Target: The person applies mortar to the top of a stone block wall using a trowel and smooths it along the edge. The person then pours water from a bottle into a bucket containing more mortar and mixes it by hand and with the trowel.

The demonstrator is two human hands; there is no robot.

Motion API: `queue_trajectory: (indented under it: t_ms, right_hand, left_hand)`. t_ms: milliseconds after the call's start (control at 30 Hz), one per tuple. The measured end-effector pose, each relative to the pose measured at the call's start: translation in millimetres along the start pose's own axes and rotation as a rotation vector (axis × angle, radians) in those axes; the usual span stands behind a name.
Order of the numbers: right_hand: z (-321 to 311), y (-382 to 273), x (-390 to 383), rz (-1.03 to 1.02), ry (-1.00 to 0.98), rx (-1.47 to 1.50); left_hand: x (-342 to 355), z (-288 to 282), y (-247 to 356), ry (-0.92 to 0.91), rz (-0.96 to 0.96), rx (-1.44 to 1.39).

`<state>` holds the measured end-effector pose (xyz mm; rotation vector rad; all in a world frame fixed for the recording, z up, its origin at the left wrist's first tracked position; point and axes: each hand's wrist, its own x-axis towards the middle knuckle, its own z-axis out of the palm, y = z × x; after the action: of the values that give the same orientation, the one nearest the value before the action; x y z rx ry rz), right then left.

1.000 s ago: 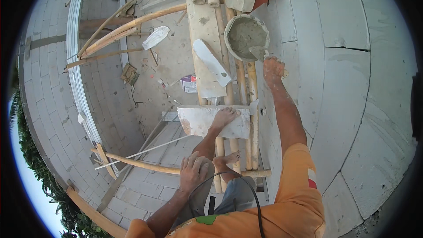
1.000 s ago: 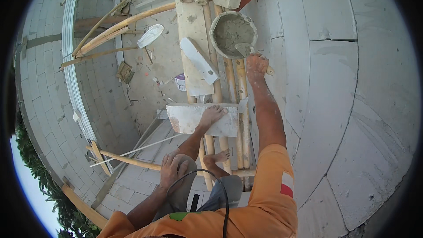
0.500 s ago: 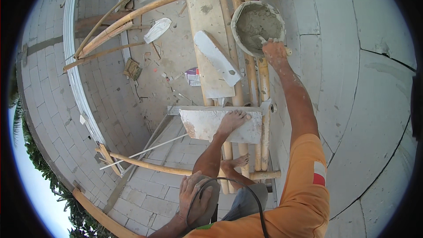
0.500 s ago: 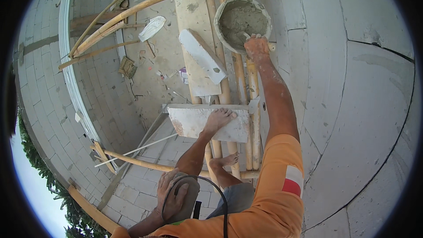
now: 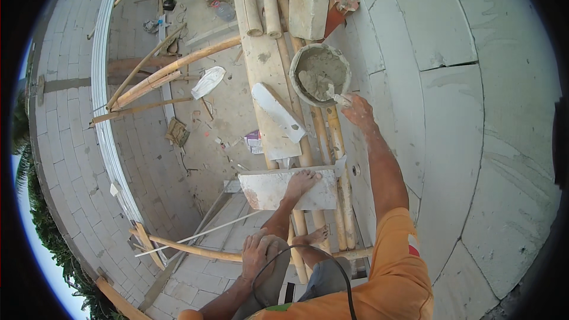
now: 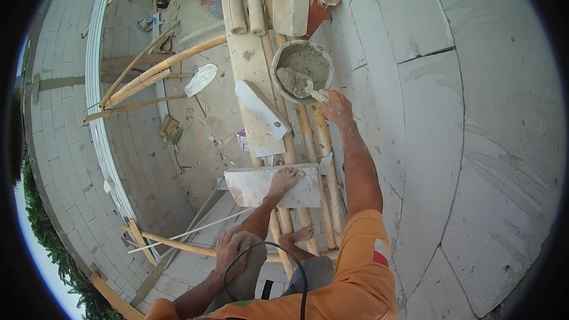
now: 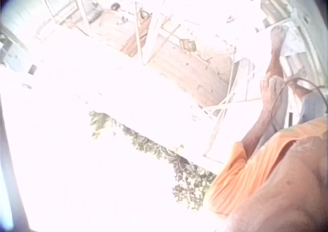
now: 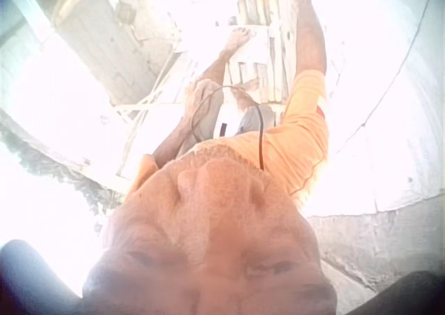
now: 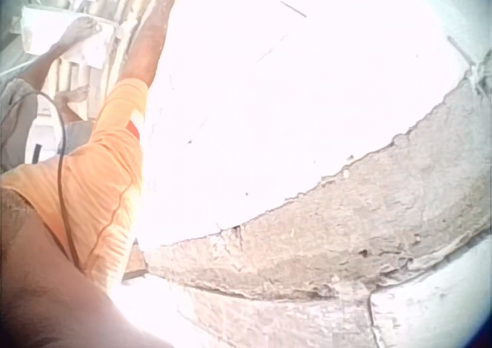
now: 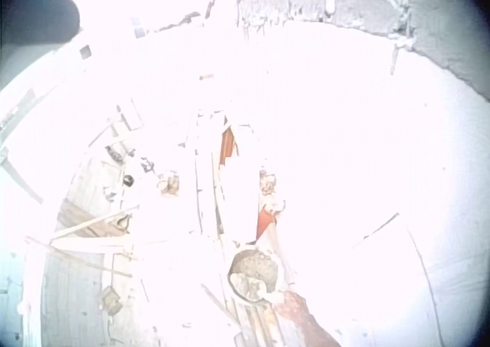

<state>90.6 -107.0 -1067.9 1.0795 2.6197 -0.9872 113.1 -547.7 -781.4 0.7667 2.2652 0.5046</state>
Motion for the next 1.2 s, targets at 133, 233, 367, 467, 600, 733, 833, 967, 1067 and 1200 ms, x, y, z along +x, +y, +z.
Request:
queue_trajectory:
  t_ms: [133,233,367,467,600,733,833,967,1067,1200]
  right_hand:
    - [-67.2,-48.7,-42.5,0.072,-0.055,0.06]
    - [-122.4,-83.6,-75.8,0.084,0.024,0.132]
    - [-204.4,-137.2,-144.6,0.1,0.105,0.193]
    - [-247.4,-172.7,-211.4,0.086,0.157,0.239]
    - [-324.4,-222.3,-311.6,0.158,0.063,0.159]
    - [-419.5,-260.6,-414.3,0.189,0.069,0.184]
    - [-473.5,-273.4,-475.9,0.198,0.173,0.153]
    - [-538.3,-305.2,-530.5,0.247,0.199,0.213]
    - [-560.1,-308.6,-561.3,0.319,0.275,0.215]
    - [-596.6,-344.6,-601.4,0.356,0.337,0.249]
  left_hand:
    - [-5.7,5.3,-0.8,0.047,0.012,0.038]
    - [-14.5,3.9,4.6,0.11,0.028,0.035]
    - [-12.4,5.6,17.0,0.187,0.07,-0.014]
    - [-21.7,11.3,4.8,0.265,0.043,-0.07]
    - [-15.0,-7.2,7.2,0.393,0.073,-0.258]
    - [24.5,-79.1,47.1,0.364,0.043,-0.541]
    - [49.2,-150.4,117.0,0.512,0.163,-0.529]
    - [59.7,-250.4,215.4,0.615,0.323,-0.557]
    - [61.4,-295.2,286.3,0.614,0.462,-0.675]
    - [68.2,-334.2,339.9,0.45,0.508,-0.816]
